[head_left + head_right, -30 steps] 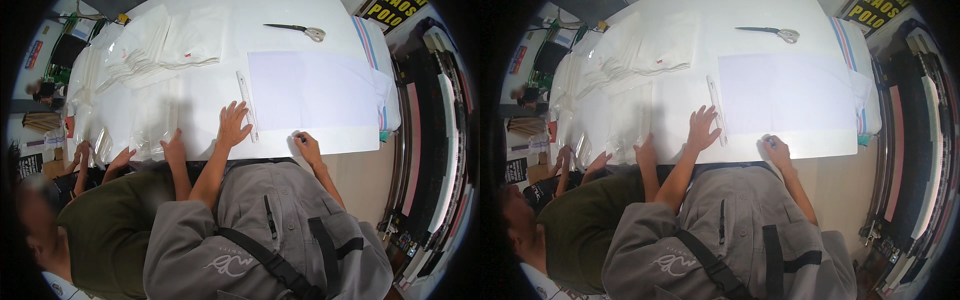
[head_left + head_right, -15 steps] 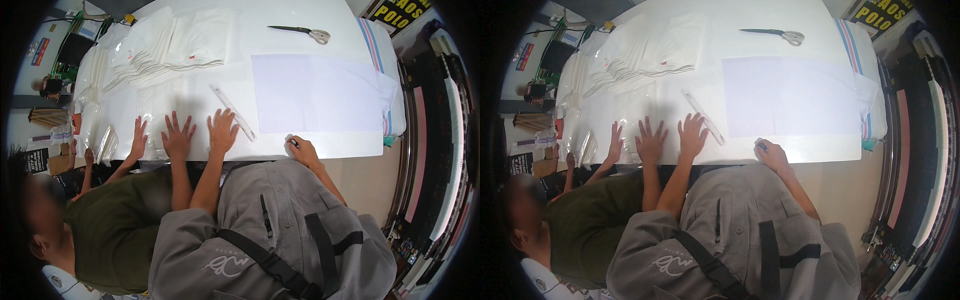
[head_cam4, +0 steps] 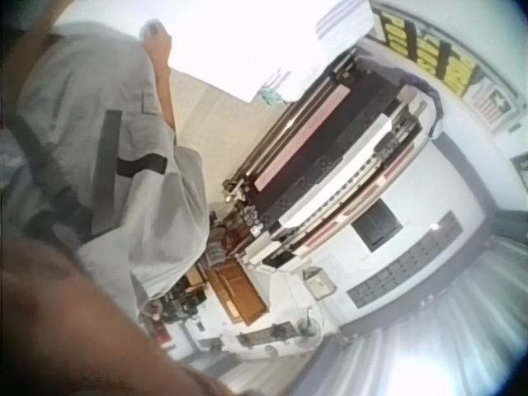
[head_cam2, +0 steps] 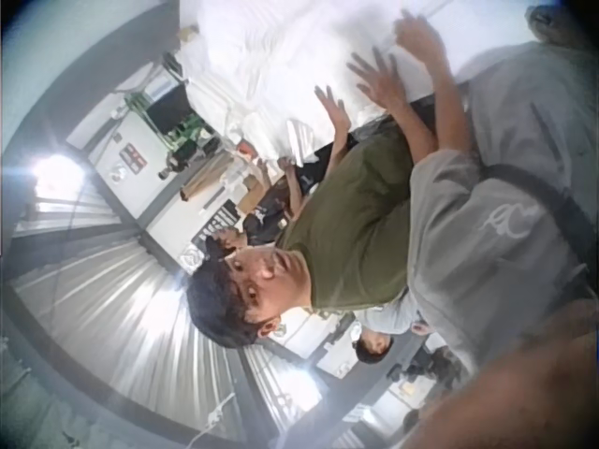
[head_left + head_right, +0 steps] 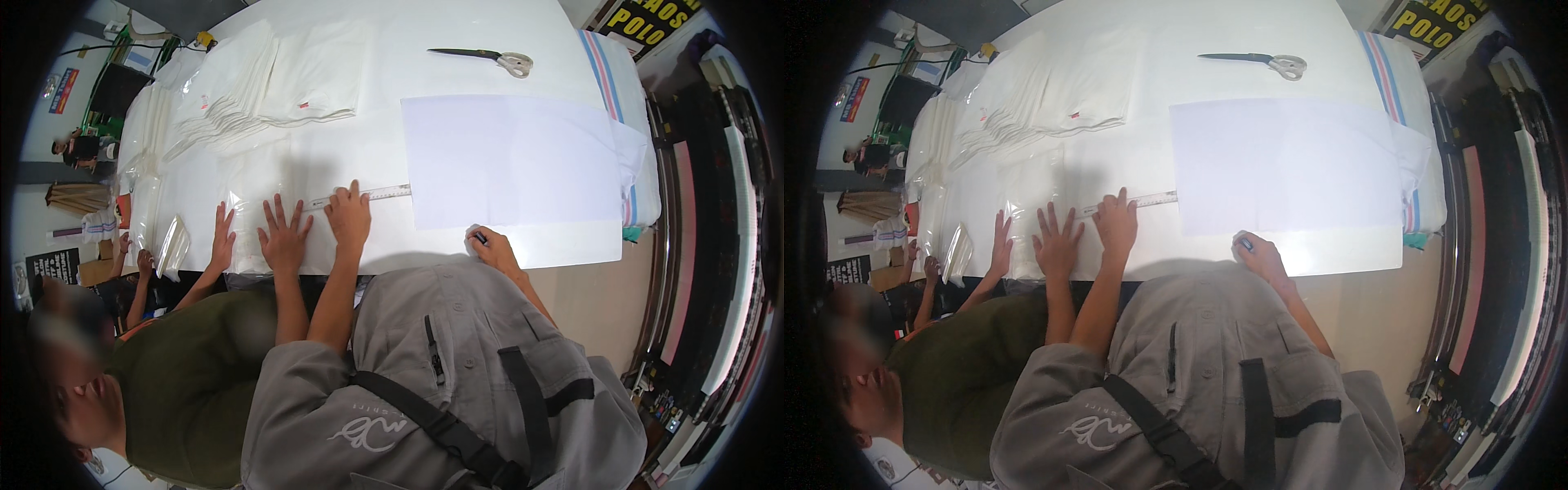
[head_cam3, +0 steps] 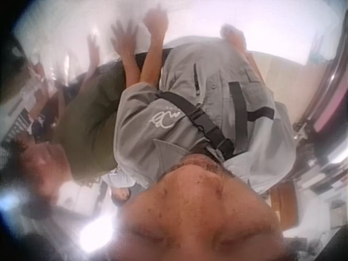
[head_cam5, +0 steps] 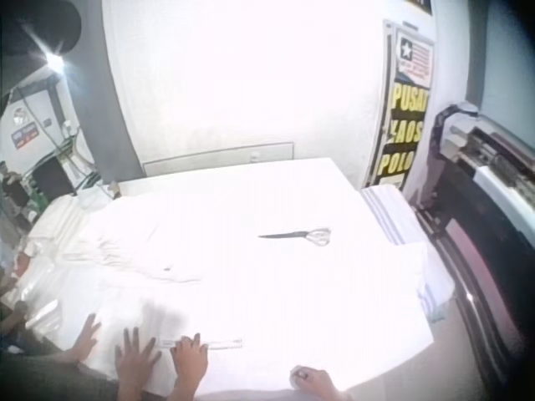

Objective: The person retrieves a white fabric sheet from a green rack, unfolds it on a table, and uses a ruler and marker to draw straight lines. They then use scissors to cut the fabric along the marked lines.

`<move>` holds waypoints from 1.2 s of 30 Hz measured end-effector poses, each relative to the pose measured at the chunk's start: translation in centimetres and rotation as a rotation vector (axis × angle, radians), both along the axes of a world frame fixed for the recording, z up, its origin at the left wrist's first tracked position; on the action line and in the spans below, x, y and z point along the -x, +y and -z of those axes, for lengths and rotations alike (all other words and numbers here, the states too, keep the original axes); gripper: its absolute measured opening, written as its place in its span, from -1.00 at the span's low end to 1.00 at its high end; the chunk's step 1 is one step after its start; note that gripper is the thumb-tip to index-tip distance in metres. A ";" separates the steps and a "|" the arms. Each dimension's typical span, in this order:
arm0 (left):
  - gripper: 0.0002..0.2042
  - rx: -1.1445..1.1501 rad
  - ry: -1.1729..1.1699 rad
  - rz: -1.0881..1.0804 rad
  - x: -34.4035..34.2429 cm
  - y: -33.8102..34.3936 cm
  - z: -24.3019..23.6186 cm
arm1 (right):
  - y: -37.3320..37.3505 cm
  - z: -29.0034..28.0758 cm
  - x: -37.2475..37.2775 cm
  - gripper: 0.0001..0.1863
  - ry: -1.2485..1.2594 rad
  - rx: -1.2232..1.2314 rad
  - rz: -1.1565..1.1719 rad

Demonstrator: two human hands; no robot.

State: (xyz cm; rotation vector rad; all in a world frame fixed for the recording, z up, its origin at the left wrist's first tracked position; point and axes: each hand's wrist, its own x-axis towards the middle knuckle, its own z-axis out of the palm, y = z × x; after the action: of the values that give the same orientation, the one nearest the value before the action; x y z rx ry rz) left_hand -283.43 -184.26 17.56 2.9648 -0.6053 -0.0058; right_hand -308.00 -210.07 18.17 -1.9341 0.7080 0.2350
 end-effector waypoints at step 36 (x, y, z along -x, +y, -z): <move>-0.63 -0.019 0.043 0.043 -6.3 -5.7 0.8 | -2.3 0.0 -2.3 -0.83 0.020 -0.508 0.146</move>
State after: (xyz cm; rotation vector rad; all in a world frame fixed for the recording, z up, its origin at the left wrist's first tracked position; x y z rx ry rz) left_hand -277.17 -190.01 16.72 2.9602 -0.6675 -0.0796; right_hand -305.69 -212.36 18.13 -1.3942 0.7182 0.3104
